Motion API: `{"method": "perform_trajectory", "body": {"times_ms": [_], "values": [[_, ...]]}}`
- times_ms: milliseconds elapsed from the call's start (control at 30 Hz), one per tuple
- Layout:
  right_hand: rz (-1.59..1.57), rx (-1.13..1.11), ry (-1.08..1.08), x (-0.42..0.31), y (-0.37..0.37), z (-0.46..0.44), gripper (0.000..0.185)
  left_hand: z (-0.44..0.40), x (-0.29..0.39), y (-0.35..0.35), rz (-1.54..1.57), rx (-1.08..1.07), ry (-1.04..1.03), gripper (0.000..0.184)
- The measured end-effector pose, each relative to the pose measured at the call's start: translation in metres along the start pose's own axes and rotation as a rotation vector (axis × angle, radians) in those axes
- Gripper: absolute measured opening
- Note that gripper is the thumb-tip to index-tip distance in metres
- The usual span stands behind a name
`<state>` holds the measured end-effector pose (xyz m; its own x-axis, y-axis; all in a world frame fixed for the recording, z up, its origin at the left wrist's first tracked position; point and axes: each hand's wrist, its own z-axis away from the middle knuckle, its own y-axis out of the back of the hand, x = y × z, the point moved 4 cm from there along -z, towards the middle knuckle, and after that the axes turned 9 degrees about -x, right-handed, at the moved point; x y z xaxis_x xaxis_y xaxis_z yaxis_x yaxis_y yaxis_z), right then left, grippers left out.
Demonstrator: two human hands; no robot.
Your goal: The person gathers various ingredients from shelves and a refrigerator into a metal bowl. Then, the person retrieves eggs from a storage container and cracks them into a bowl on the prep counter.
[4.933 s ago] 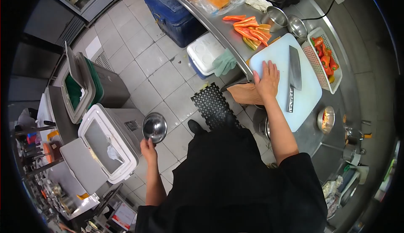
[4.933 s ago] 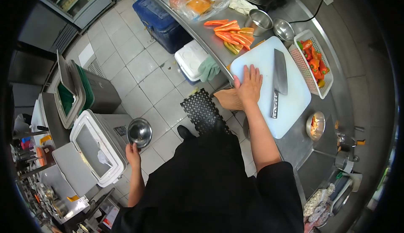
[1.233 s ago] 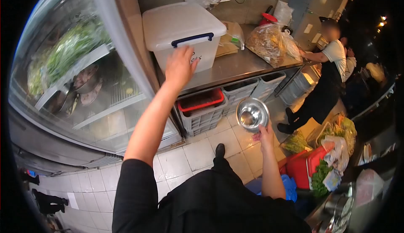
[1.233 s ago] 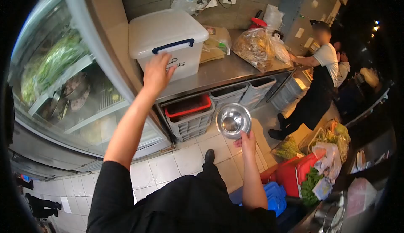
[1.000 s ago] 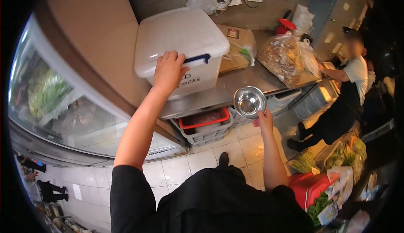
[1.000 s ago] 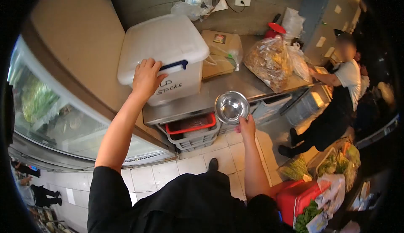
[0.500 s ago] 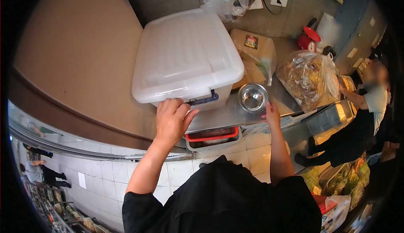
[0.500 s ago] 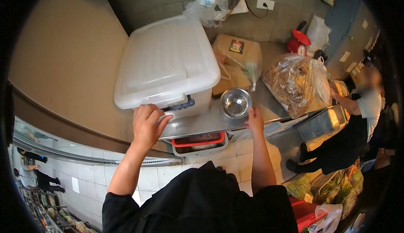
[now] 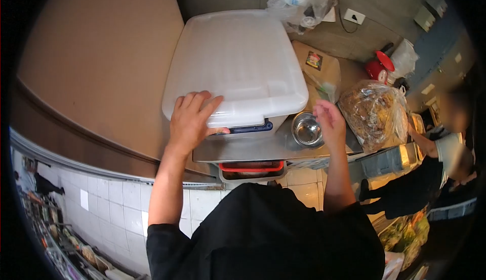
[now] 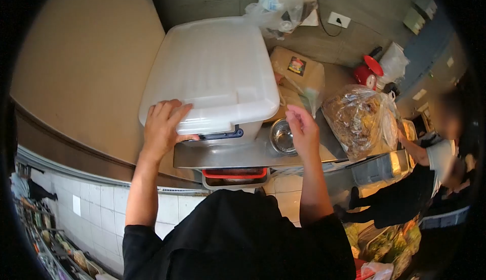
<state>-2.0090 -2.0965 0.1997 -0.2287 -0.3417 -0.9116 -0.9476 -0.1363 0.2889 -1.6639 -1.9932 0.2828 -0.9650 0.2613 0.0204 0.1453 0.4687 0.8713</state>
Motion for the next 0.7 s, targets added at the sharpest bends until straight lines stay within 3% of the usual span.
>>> {"method": "perform_trajectory", "body": {"times_ms": [100, 267, 333, 400, 467, 567, 700], "values": [[-0.039, -0.120, 0.090, -0.034, -0.008, -0.026, 0.026, -0.003, -0.001, 0.003, 0.035, -0.063, -0.075, 0.071], [-0.209, -0.162, 0.149, -0.062, 0.006, -0.056, 0.025, -0.019, -0.002, 0.027, 0.015, 0.066, -0.094, 0.070], [-0.633, -0.129, 0.272, -0.070, 0.015, -0.072, 0.020, -0.037, -0.004, 0.049, 0.042, 0.099, -0.084, 0.068], [-0.666, -0.086, 0.250, -0.067, 0.012, -0.082, 0.017, -0.051, -0.009, 0.064, 0.086, 0.167, -0.062, 0.065], [-0.396, -0.094, 0.198, -0.063, -0.005, -0.092, 0.014, -0.065, -0.012, 0.076, 0.064, 0.198, -0.085, 0.064], [0.068, -0.442, 0.219, -0.065, -0.054, -0.111, 0.021, -0.073, -0.014, 0.087, 0.041, 0.232, -0.108, 0.061], [0.528, -0.880, 0.539, -0.084, -0.149, -0.156, 0.027, -0.072, -0.020, 0.089, 0.047, 0.234, -0.111, 0.066]]}}
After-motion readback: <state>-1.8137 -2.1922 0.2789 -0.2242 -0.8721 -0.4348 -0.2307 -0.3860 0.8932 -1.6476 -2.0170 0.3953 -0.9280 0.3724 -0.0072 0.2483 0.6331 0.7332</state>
